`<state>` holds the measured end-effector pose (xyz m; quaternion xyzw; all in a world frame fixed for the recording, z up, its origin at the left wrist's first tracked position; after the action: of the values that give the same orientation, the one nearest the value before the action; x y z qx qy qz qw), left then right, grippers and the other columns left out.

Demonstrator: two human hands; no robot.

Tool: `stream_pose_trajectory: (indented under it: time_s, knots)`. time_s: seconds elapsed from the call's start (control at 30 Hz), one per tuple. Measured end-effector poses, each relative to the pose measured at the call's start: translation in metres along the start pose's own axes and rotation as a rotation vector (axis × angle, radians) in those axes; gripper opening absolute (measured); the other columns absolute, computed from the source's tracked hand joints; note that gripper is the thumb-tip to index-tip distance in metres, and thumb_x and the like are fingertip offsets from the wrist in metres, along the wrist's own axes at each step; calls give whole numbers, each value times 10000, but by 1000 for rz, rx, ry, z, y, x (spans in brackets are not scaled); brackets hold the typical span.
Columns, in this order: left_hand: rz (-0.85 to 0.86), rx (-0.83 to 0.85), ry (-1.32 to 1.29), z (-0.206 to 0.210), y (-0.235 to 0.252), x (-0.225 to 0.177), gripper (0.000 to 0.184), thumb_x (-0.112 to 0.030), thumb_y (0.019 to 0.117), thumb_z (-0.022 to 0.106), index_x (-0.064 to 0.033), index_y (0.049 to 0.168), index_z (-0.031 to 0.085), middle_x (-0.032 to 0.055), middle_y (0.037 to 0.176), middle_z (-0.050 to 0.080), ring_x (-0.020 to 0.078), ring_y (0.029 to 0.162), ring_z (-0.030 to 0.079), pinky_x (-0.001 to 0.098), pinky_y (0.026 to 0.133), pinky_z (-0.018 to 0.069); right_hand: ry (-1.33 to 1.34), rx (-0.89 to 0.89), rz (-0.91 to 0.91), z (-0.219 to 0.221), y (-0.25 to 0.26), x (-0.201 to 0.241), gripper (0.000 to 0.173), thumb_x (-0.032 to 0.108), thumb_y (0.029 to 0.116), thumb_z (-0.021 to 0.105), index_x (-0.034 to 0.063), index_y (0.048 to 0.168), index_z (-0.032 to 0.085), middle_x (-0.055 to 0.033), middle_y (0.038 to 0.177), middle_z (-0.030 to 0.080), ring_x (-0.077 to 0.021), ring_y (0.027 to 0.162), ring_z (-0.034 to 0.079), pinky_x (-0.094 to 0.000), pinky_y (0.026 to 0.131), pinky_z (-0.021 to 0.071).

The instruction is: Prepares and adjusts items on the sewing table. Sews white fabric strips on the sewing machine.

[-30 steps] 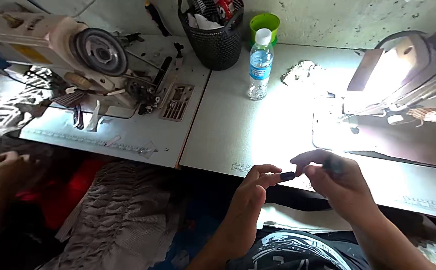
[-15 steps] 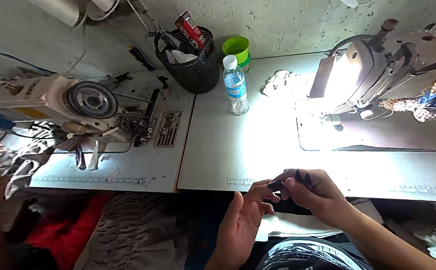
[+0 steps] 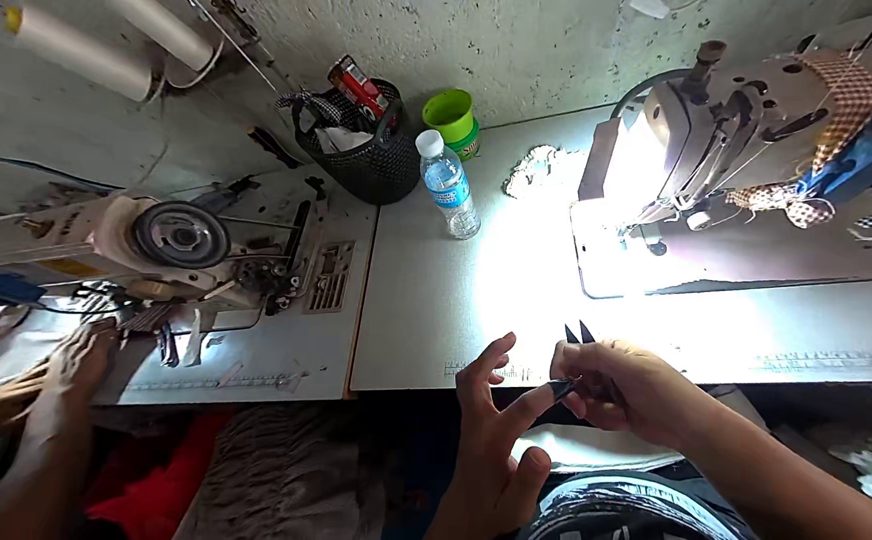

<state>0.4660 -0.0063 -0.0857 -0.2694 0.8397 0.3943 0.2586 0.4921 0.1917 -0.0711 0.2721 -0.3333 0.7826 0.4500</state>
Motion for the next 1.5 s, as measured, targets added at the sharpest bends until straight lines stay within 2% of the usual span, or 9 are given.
stream_pose_trajectory:
  time_s: [0.37,0.6,0.77,0.83,0.97,1.1,1.23,1.4,1.5]
  knots:
    - [-46,16,-107,15,2,-3,523,-604,1071,250,-277,1245,620,-54,1479,422,33,1343,403,217,1069,378,-90,19,-220,-10,-15,-11,264,223,1086,450,146,910,631,107,677,566,69,501,427,-94,450,331]
    - [-325,-318,-684,50,9,7,298,-226,1076,470,-248,779,489,-145,636,398,-32,561,407,137,538,362,-857,-766,-499,-100,-67,-17,146,159,992,558,104,896,653,104,720,617,63,626,568,-124,578,482]
    - [-219,29,-621,63,20,14,363,-553,1064,402,-231,1178,524,-119,1062,606,24,1028,601,248,922,512,-1374,-1175,-333,-151,-117,-5,320,309,994,529,27,1023,677,-116,750,626,-249,654,596,-486,593,476]
    - [-211,-65,-564,76,27,16,308,-351,1108,406,-174,929,584,-96,847,619,19,835,631,229,783,546,-1430,-1221,-313,-163,-122,0,359,293,994,558,-13,1155,653,-212,862,668,-381,751,651,-605,663,495]
    - [-259,-73,-180,94,29,14,248,-104,1006,534,66,1127,667,140,1122,674,156,1118,630,306,997,521,-1491,-1258,-337,-183,-112,9,343,169,990,574,-35,1264,611,-298,1100,653,-488,934,662,-679,768,500]
    - [-246,65,279,131,11,-5,1011,-580,859,716,178,1448,398,407,1434,465,489,1351,492,524,1111,439,-1552,-1297,-395,-202,-104,12,331,144,1004,554,-9,1287,630,-309,1231,619,-517,1079,628,-702,874,481]
    - [-312,239,89,152,2,-13,808,-434,905,721,88,1461,454,259,1427,557,341,1363,518,460,1145,418,-1536,-1263,-545,-182,-120,-1,399,254,1015,517,-12,1275,658,-270,1278,632,-481,1197,581,-679,953,430]
    - [-375,106,-170,158,-2,-19,377,-142,904,690,92,1190,612,97,948,712,144,929,690,310,888,574,-1215,-793,-519,-136,-131,-71,259,229,958,530,98,912,749,14,776,713,-42,668,661,-246,607,572]
    - [-463,128,-422,155,-10,-33,548,-43,912,671,164,1363,438,78,911,701,93,806,687,262,775,596,-960,-552,-296,-135,-118,-105,426,271,890,676,24,1237,705,-91,1152,740,-165,1082,696,-405,953,562]
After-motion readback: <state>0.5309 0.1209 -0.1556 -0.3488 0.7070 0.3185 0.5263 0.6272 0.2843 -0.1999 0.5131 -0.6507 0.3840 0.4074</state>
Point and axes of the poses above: each hand's wrist, its own y-axis towards the middle knuckle, its own z-axis out of the palm, x = y × z, the point moved 1 cm from there along y, towards the middle knuckle
